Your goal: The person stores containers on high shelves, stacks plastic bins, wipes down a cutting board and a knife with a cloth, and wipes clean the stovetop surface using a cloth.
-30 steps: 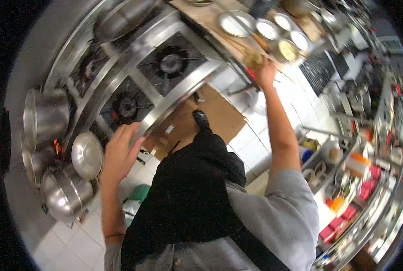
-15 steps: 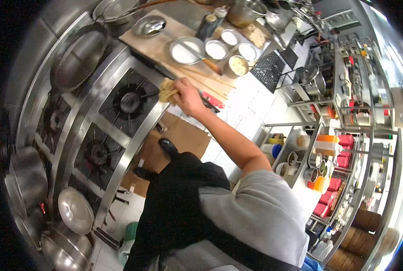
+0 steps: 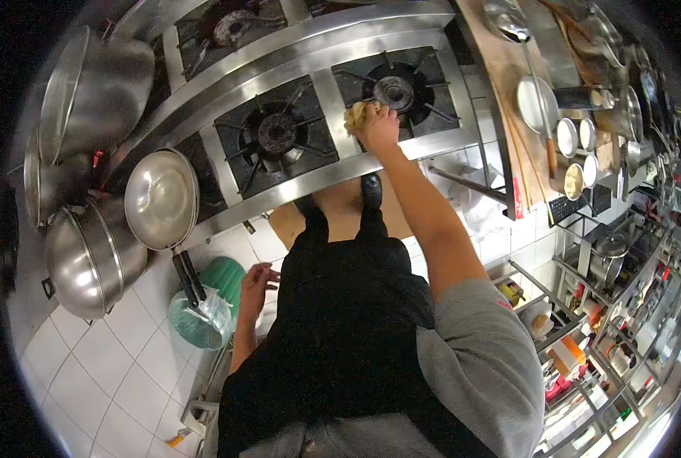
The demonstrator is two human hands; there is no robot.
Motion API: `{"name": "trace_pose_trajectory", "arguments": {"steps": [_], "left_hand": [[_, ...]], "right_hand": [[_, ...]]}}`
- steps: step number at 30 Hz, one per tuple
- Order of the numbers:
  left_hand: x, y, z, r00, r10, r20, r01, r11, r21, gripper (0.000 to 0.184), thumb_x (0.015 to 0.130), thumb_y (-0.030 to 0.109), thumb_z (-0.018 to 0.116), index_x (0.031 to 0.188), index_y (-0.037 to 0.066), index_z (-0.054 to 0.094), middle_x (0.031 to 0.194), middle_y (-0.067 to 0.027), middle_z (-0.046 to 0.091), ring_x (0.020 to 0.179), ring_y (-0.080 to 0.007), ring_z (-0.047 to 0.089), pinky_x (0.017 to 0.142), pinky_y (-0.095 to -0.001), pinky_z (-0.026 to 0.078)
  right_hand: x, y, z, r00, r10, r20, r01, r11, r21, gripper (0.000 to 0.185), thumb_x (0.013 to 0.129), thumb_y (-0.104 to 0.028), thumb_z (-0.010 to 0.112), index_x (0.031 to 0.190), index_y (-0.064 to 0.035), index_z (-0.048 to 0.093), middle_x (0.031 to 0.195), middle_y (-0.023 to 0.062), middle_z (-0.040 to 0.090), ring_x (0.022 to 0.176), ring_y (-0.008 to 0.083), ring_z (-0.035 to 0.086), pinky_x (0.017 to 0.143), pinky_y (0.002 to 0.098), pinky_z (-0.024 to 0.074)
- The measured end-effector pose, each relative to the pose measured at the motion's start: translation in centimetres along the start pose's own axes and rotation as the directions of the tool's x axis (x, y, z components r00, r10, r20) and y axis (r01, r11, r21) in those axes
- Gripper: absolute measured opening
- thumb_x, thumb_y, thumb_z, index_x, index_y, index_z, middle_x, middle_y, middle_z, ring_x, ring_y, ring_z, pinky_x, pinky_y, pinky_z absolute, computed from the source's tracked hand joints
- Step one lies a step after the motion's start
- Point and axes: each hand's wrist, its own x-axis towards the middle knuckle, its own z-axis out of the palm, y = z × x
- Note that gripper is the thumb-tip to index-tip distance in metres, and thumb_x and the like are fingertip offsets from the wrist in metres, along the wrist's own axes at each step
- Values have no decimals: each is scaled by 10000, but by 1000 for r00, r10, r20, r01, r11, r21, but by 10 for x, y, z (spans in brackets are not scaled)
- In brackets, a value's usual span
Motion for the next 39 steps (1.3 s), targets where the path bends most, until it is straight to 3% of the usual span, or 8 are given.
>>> {"name": "trace_pose_trajectory", "arguments": {"steps": [7,9,11,18,23,25,32,39], "left_hand": [[-32,-163,-91,854,-520,4,479,790,382,228,987,265,569,933,46,599,639,-25,540,473,-112,495,394,-256,375],[-28,-228,-117,963,-229,140,159,907,389,196,985,219,568,909,40,582,615,-30,524,451,-117,470,380,-263,361],[-35,-214,-113,801,-596,-54,597,802,4,187,985,205,568,905,36,579,614,-35,521,454,-124,474,381,-269,363],[5,-120,-36,966,-235,-108,239,971,28,243,972,221,579,1087,9,611,815,-92,676,646,-166,621,540,-286,497],[3,-102,-25,989,-97,-111,107,991,81,217,975,198,557,1085,20,614,859,-92,694,699,-152,652,596,-282,523],[0,-127,-38,974,-199,-104,183,972,-151,195,975,189,553,1075,31,609,850,-104,689,719,-168,669,578,-293,547],[-16,-203,-71,858,-487,-164,458,870,-185,267,969,255,582,1080,14,597,801,-116,677,632,-187,658,496,-306,528],[-23,-158,-56,921,-355,-162,340,933,-114,212,961,238,593,1050,47,609,821,-94,679,644,-166,655,500,-291,517]], "right_hand": [[-29,1,5,890,-371,264,432,871,-235,218,832,-134,544,991,-92,687,1026,168,653,1059,355,553,899,507,399],[-48,8,-4,626,-774,90,780,621,-81,209,820,-113,553,954,-117,714,930,152,671,1036,341,584,934,510,396],[-43,-14,-52,406,-779,477,620,619,483,249,787,-79,592,994,-123,722,921,148,677,1028,335,611,935,481,441],[15,-40,-32,875,-472,-105,483,852,202,339,796,-67,583,1129,-32,631,1164,180,603,1012,367,541,880,438,473],[-74,-18,18,713,-377,591,542,831,-123,258,814,-165,593,1039,-67,672,1058,170,670,1022,340,589,899,438,472],[-76,-5,-30,311,-349,884,525,839,146,245,792,-203,629,987,-67,689,910,168,690,953,358,635,841,459,496],[39,-73,-123,872,-477,107,401,822,405,239,800,-104,626,1030,-53,663,966,212,652,876,424,637,758,485,508],[85,-118,5,621,-766,169,754,642,142,443,850,-88,553,1291,-129,573,1271,183,571,1181,328,564,1002,392,481]]}}
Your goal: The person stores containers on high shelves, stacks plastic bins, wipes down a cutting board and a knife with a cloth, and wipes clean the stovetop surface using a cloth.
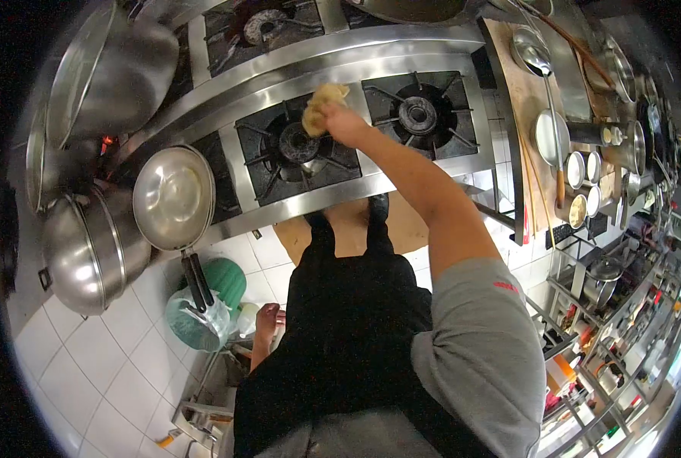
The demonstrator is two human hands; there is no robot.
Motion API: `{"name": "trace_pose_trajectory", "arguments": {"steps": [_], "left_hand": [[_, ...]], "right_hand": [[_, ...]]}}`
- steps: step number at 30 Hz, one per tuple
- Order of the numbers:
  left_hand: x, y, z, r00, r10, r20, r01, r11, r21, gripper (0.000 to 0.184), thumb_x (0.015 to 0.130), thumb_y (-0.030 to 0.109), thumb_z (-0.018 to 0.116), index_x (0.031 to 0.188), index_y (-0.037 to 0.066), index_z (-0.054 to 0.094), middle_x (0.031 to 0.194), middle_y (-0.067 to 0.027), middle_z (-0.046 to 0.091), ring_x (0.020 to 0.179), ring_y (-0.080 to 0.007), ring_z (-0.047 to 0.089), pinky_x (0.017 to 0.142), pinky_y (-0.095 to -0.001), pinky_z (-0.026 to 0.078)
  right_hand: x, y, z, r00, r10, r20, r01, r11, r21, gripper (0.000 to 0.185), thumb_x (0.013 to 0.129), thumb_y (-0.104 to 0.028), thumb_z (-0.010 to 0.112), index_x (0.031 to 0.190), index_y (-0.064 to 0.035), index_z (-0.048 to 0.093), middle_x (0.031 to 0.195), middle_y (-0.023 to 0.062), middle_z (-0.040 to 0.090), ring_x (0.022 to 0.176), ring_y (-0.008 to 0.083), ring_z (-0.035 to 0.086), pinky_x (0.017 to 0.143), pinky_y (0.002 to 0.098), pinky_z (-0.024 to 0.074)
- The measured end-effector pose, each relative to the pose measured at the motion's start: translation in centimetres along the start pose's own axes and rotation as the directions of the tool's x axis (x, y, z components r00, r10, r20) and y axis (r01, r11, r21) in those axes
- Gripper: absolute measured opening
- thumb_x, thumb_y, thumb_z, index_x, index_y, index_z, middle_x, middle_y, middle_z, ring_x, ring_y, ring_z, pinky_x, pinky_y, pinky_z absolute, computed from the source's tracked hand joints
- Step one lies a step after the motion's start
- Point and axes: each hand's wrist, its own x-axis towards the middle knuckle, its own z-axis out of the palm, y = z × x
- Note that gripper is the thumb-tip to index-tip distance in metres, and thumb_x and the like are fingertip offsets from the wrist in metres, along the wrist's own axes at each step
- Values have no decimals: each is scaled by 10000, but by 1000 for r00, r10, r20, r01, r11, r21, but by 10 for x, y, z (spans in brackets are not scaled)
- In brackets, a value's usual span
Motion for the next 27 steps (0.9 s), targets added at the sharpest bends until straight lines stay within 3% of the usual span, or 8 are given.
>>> {"name": "trace_pose_trajectory", "arguments": {"steps": [3,6,9,10,15,19,25,27], "left_hand": [[-5,19,6,998,66,-3,-66,995,-75,206,973,233,582,1056,46,612,832,-87,679,677,-153,649,553,-277,518],[-12,30,14,996,94,8,-93,993,-77,225,986,240,568,1073,36,608,833,-80,678,700,-152,653,590,-285,529],[13,8,3,997,54,47,-52,997,-54,238,982,259,575,1082,46,608,830,-77,677,699,-158,660,580,-293,533],[47,-36,-17,971,15,237,76,924,-374,229,977,262,583,1072,55,609,822,-82,677,690,-165,665,561,-299,534],[27,-11,-18,997,24,72,-25,1000,14,199,964,239,602,1052,60,603,807,-90,674,646,-175,656,520,-301,528],[14,16,-31,999,7,45,-4,998,-55,209,958,233,597,1054,48,599,805,-102,672,628,-184,653,511,-307,524],[7,45,-34,997,64,45,-64,998,15,202,972,220,589,1064,41,602,820,-103,681,630,-184,654,537,-297,530],[6,53,-31,999,41,12,-41,999,-6,191,965,215,610,1060,50,601,819,-105,678,636,-170,645,528,-282,518]], "right_hand": [[-30,28,3,855,502,128,-509,768,389,397,847,-103,565,1241,-113,612,1277,137,582,1210,310,543,989,380,490],[-62,82,-34,891,320,321,-240,934,-266,312,864,-173,566,1148,-84,659,1153,114,653,1062,285,614,941,384,489],[-63,65,-121,493,474,729,-229,880,-416,413,819,-234,646,1173,-22,654,1086,199,687,981,390,668,862,444,530],[-65,71,-132,535,520,666,-315,854,-414,391,821,-224,646,1157,-25,662,1076,204,684,978,391,665,853,445,532],[-50,99,-152,919,395,7,-393,915,-91,368,761,-68,642,1127,-33,646,997,213,648,974,394,629,844,454,524],[-4,104,-90,902,236,-362,-286,954,-90,377,818,-53,580,1193,-60,611,1219,203,577,1055,391,588,919,441,500],[-24,124,2,954,297,-29,-298,948,-114,336,894,-174,542,1191,-53,645,1359,176,521,1245,340,506,1061,419,429],[-10,105,-66,513,858,29,-853,505,132,330,936,-221,515,1193,-61,648,1358,168,555,1250,301,541,1012,402,467]]}}
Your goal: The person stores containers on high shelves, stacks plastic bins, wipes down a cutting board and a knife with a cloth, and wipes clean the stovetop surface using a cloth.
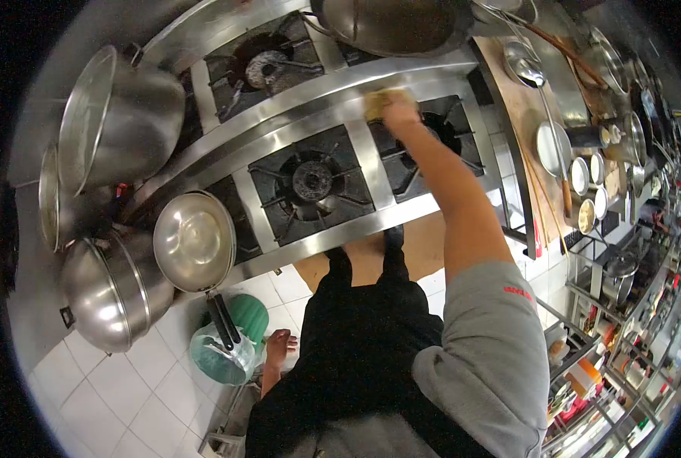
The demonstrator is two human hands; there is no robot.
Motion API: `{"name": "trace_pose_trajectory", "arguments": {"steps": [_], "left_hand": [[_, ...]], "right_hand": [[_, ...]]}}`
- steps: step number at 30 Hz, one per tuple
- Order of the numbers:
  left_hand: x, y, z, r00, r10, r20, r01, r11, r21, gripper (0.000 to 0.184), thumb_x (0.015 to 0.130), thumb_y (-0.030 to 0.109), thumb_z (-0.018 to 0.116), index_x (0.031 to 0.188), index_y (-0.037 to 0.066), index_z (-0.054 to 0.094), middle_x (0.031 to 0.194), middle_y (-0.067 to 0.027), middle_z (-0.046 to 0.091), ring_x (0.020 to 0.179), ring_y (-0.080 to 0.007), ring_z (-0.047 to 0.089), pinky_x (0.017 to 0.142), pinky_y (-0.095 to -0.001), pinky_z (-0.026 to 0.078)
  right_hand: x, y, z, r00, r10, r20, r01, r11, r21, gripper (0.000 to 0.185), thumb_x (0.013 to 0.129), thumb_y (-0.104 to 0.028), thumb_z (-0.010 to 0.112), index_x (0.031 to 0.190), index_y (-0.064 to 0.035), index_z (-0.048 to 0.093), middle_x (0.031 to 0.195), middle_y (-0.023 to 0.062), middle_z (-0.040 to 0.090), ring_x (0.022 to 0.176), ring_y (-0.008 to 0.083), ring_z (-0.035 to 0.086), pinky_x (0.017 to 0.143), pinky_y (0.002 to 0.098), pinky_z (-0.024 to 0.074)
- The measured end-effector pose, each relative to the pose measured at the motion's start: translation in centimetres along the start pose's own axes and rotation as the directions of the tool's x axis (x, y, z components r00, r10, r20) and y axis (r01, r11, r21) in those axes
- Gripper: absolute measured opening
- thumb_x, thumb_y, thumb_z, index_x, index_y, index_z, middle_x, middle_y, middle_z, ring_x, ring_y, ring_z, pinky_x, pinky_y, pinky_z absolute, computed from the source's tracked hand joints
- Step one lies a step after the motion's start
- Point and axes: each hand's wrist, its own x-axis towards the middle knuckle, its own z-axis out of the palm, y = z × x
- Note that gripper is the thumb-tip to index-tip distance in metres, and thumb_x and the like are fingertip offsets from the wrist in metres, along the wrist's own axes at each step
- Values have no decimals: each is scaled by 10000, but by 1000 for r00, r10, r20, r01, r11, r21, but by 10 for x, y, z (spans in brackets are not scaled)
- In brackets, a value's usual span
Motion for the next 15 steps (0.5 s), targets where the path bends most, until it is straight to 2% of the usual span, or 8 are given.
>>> {"name": "trace_pose_trajectory", "arguments": {"steps": [2,3,6,10,11,12,13,15], "left_hand": [[1,3,2,999,24,36,-22,998,-56,192,964,220,615,1058,54,600,816,-105,675,645,-167,643,523,-280,512],[4,2,0,998,41,51,-36,996,-87,193,963,223,618,1058,55,599,815,-105,674,650,-166,641,520,-278,509],[17,-14,-3,996,37,77,-27,992,-124,198,959,223,620,1067,58,601,828,-114,679,669,-178,648,507,-277,497],[25,-15,-2,993,-57,105,54,998,28,248,953,240,612,1107,47,606,839,-123,683,681,-196,658,524,-304,517],[24,-14,-5,994,-53,99,56,998,-20,253,953,241,610,1111,43,605,846,-129,685,685,-201,661,533,-314,526],[23,-15,-8,994,-50,95,57,996,-65,259,954,242,608,1114,39,603,852,-134,687,688,-207,665,541,-323,535],[23,-9,-10,995,-51,86,60,992,-107,264,954,243,605,1117,35,602,859,-140,689,692,-212,669,550,-333,545],[16,4,-6,999,-30,-28,30,999,-14,293,963,233,572,1129,-7,583,905,-179,696,713,-250,688,585,-380,581]], "right_hand": [[52,63,13,910,-328,253,414,690,-593,218,878,-177,548,1019,-146,713,1012,93,721,999,280,673,865,403,519],[84,88,28,909,-407,88,393,769,-504,293,921,-212,554,1167,-96,664,1006,138,709,894,309,698,767,408,547],[35,26,-32,768,-609,-198,590,793,-152,312,880,-186,599,1156,-53,651,1022,169,675,896,337,667,783,448,522],[-28,-90,10,770,-388,-506,585,745,320,288,879,-87,552,1155,-14,589,1125,236,584,1080,423,569,932,462,477],[-29,-109,47,834,-382,-399,515,797,314,334,882,-65,523,1212,-29,559,1172,239,566,1099,424,559,958,463,469],[-43,-135,63,786,-421,-452,603,683,412,363,862,-35,506,1216,-49,588,1202,218,567,1142,412,543,980,453,463],[-48,-150,71,626,-633,-455,763,617,192,390,838,-33,511,1209,-70,624,1289,188,535,1198,381,523,1005,436,456],[-57,-174,114,737,-674,-47,649,687,328,411,810,-48,534,1199,-104,654,1373,163,496,1248,355,497,1039,421,440]]}}
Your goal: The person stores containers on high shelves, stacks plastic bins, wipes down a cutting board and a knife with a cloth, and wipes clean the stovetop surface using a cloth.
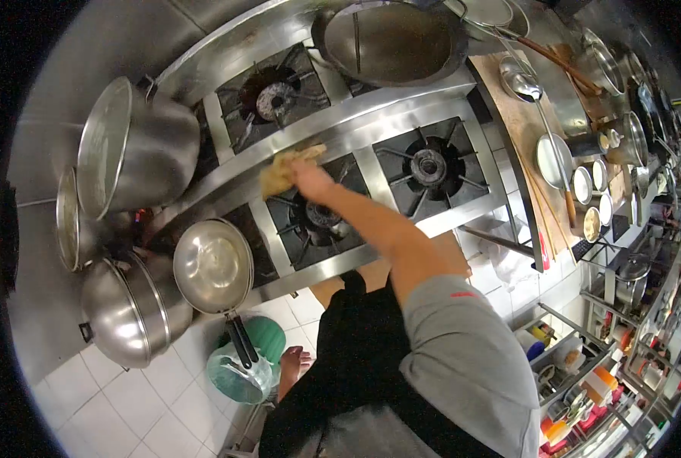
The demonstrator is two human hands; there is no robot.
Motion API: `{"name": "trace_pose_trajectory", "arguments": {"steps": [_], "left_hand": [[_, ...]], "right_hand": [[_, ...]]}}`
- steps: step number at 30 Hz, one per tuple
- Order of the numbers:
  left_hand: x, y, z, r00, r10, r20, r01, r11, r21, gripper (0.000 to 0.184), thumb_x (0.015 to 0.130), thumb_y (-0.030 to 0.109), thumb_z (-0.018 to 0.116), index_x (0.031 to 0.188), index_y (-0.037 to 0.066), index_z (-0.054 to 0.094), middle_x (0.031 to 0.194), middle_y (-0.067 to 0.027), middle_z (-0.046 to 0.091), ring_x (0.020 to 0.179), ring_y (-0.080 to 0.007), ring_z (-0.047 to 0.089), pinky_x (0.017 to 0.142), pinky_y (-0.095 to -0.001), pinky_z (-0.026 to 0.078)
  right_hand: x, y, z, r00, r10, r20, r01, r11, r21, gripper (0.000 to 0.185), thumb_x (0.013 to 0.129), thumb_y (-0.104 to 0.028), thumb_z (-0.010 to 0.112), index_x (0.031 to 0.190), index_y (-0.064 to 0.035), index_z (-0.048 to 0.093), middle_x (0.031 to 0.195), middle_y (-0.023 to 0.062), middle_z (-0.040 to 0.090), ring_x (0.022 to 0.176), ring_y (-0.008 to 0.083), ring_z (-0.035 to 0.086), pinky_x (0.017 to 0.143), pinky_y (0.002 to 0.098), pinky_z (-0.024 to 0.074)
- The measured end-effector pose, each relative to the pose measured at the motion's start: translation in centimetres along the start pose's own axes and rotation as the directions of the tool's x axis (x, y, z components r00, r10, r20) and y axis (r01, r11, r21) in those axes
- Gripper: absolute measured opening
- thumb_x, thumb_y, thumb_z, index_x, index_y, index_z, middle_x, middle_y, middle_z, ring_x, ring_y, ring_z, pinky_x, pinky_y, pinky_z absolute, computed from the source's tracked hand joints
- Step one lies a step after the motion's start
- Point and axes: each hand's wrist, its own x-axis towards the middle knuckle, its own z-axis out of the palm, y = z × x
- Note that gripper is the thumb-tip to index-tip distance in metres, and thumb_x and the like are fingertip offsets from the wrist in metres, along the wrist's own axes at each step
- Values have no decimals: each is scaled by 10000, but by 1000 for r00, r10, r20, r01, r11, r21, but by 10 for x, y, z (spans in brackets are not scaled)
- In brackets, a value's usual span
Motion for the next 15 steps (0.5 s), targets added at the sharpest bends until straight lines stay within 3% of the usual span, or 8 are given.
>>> {"name": "trace_pose_trajectory", "arguments": {"steps": [2,4,5,7,8,11,13,15], "left_hand": [[-16,21,9,999,-9,-45,9,1000,-2,301,967,232,563,1137,-16,576,910,-182,696,721,-254,690,595,-378,584],[-21,17,23,997,27,-70,-26,1000,10,302,979,231,538,1156,-12,571,911,-184,694,734,-263,694,606,-379,588],[-10,-8,19,934,339,116,-358,895,267,291,982,225,532,1153,-6,572,911,-183,694,734,-262,694,606,-376,585],[-14,4,45,866,415,280,-499,760,417,270,979,222,545,1136,5,580,895,-163,694,722,-247,691,592,-357,573],[-22,12,61,863,401,307,-503,740,447,260,977,221,551,1127,11,584,887,-153,693,715,-239,689,585,-347,567],[-39,50,109,904,322,281,-418,802,427,237,973,215,570,1101,17,594,863,-134,693,689,-215,683,570,-327,555],[-40,73,142,939,264,222,-336,844,417,231,974,213,576,1092,16,598,848,-124,694,676,-202,681,568,-320,553],[-37,92,169,962,209,177,-258,907,334,232,977,217,576,1088,14,601,834,-115,695,665,-192,679,565,-311,551]], "right_hand": [[12,27,55,969,-204,143,235,936,-263,413,803,-70,550,1195,-129,666,1416,149,475,1256,355,502,1038,416,446],[22,34,35,947,-215,239,276,925,-262,397,807,-80,548,1178,-134,678,1426,134,474,1248,364,516,1026,416,458],[15,37,24,931,-217,294,294,922,-252,389,809,-85,547,1169,-136,684,1432,126,474,1244,369,522,1020,416,463],[12,52,-8,935,-42,352,115,975,-190,369,810,-96,546,1149,-120,690,1423,107,490,1237,354,536,1009,416,474],[13,61,-22,922,37,385,29,986,-164,360,811,-102,546,1138,-113,694,1419,98,498,1233,346,543,1003,416,479],[-11,141,-70,970,-227,89,240,953,-183,405,796,-94,566,1181,-133,685,1283,108,605,1154,300,599,921,418,521],[-34,191,-95,981,-85,173,125,964,-234,442,788,-72,546,1209,-136,666,1257,109,627,1051,317,653,881,440,537],[-64,227,-135,993,-34,114,59,973,-223,420,789,-63,539,1183,-124,669,1236,104,634,1055,319,646,890,423,534]]}}
